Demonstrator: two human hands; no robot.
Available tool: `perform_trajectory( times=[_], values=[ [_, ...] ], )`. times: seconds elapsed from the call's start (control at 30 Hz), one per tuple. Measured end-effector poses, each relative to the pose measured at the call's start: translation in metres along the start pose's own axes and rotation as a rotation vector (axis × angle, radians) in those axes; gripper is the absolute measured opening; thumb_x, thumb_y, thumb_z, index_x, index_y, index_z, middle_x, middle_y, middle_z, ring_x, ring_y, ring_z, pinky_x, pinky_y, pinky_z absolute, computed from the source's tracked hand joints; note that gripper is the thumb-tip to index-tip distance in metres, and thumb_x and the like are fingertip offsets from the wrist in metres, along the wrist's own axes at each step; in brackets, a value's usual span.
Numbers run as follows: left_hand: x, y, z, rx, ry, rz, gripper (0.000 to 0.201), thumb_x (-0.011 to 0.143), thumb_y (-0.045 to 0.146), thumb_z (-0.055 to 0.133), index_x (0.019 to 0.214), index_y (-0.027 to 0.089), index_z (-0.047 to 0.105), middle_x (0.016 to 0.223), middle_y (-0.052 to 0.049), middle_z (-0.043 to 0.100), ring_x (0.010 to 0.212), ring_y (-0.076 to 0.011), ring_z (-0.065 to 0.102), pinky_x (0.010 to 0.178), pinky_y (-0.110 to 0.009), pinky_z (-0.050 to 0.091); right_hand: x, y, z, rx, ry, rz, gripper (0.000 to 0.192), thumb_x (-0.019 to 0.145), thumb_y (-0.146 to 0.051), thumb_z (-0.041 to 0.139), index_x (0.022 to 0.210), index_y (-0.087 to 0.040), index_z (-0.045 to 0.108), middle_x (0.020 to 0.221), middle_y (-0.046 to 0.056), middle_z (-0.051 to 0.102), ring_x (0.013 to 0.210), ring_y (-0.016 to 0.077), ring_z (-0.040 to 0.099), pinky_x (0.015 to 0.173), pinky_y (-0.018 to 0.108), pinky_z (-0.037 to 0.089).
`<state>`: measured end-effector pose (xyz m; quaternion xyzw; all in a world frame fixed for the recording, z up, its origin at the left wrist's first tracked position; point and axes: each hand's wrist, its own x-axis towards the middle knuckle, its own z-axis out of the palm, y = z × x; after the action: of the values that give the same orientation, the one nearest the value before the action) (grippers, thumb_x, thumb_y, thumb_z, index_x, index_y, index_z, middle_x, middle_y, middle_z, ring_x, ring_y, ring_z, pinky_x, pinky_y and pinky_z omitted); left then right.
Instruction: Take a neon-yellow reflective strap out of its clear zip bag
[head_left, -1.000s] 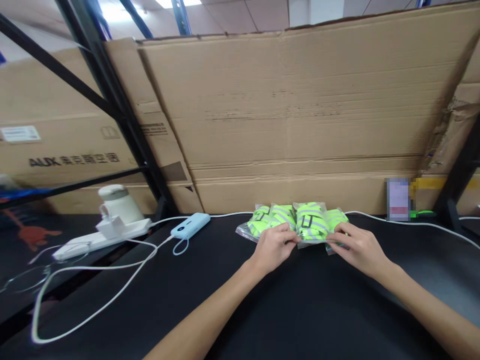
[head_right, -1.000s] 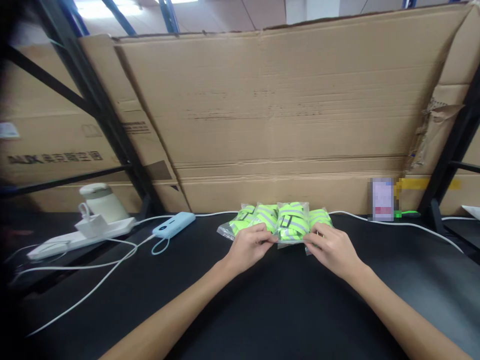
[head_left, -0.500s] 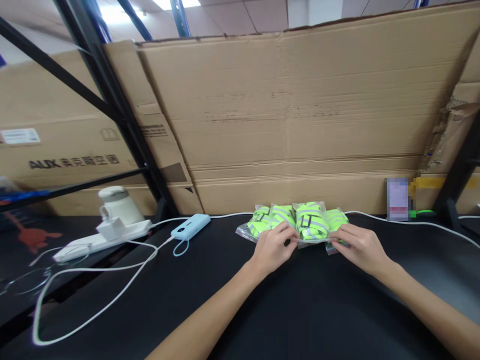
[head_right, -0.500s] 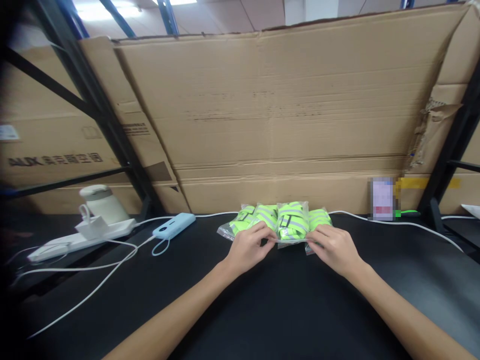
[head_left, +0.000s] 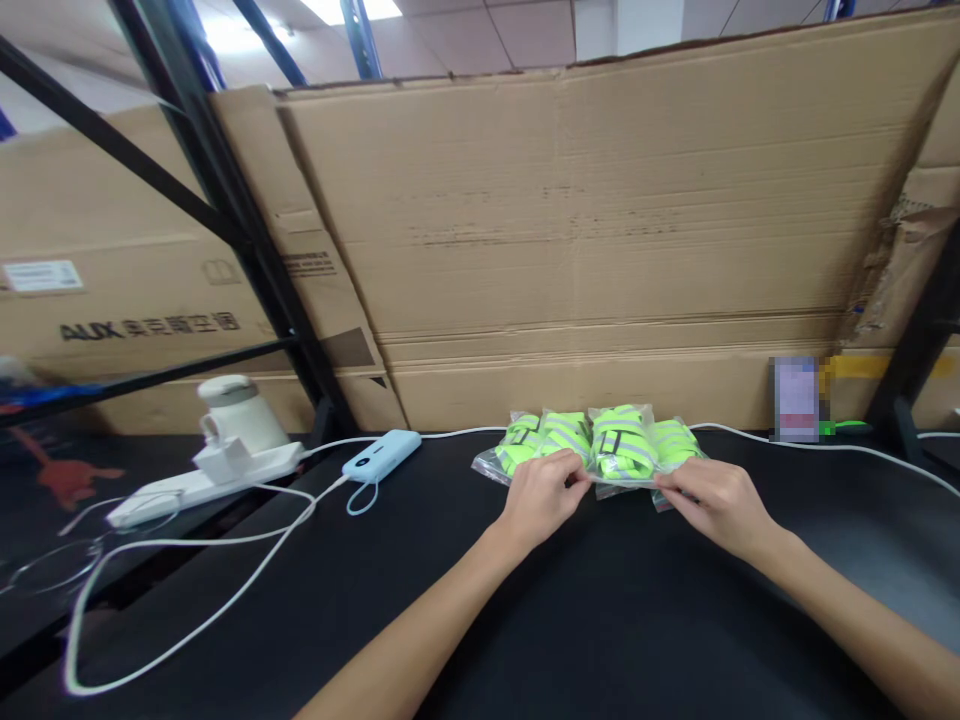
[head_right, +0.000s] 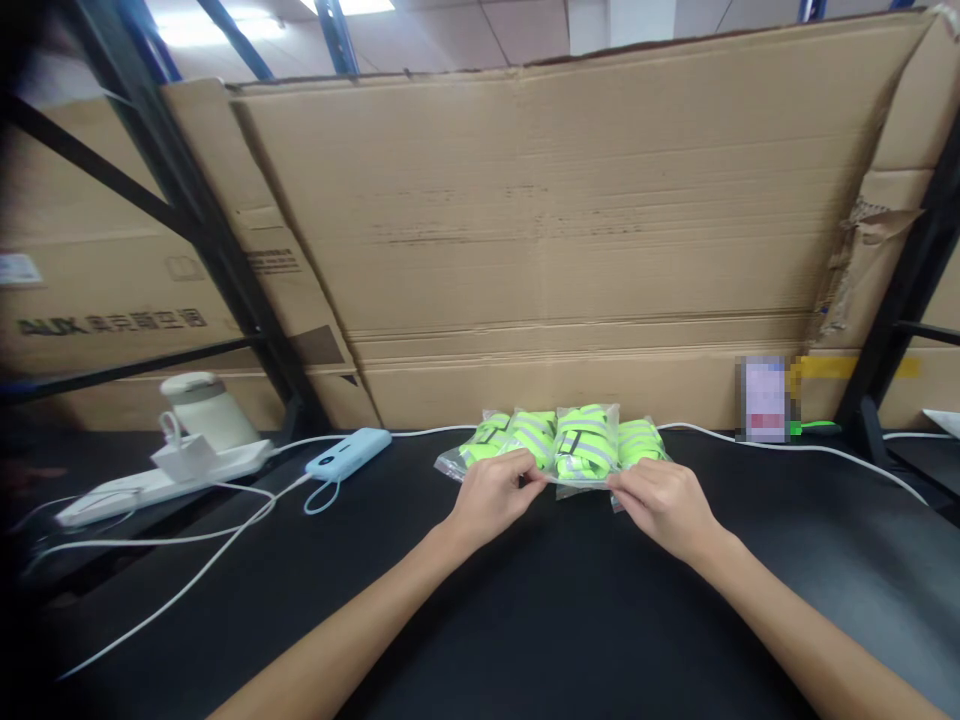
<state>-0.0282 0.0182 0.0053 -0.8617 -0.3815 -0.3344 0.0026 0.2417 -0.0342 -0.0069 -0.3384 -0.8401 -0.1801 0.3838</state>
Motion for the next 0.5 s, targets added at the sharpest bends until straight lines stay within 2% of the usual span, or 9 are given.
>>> perform_trajectory(
  times=[0.2,0.3,0.4,0.5],
  values=[
    [-0.003,0.008,0.003,-0.017,-0.07,-0.015,0.012,0.083,0.011,0.063,0.085,0.021,0.057,0.081,0.004,0.067,0.065,-0.0132,0.062,0.057,-0.023,0.04,0.001,-0.003,0.002,0.005,0.009,-0.014,0.019,0.099,-0.013,0.054,0.087,-0.018,0.069,0.071,0.002,0.07,0.062,0.0153,0.065,0.064,0.028,0.05],
    [-0.003,0.013,0.002,-0.009,-0.105,-0.045,0.017,0.085,0.016,0.063,0.098,0.022,0.054,0.092,0.0,0.067,0.078,-0.0188,0.066,0.064,-0.027,0.048,0.003,-0.005,0.002,0.026,0.016,0.002,0.018,0.099,-0.014,0.055,0.087,-0.019,0.068,0.074,0.003,0.073,0.064,0.0152,0.067,0.066,0.027,0.052],
    [-0.003,0.014,0.003,-0.014,-0.098,-0.047,0.034,0.089,0.027,0.065,0.119,0.023,0.05,0.116,-0.007,0.066,0.103,-0.0272,0.066,0.076,-0.037,0.055,0.005,-0.007,0.0,0.041,0.004,0.004,0.015,0.098,-0.015,0.056,0.092,-0.019,0.07,0.077,0.003,0.075,0.066,0.0158,0.07,0.065,0.028,0.054],
    [-0.005,0.015,0.007,-0.027,-0.097,0.007,0.062,0.091,0.034,0.066,0.144,0.027,0.036,0.14,-0.012,0.054,0.125,-0.0323,0.059,0.087,-0.045,0.058,0.006,-0.01,-0.001,0.069,0.015,-0.038,0.018,0.098,-0.013,0.056,0.104,-0.02,0.072,0.084,0.005,0.076,0.075,0.0182,0.073,0.069,0.03,0.059]
  ],
)
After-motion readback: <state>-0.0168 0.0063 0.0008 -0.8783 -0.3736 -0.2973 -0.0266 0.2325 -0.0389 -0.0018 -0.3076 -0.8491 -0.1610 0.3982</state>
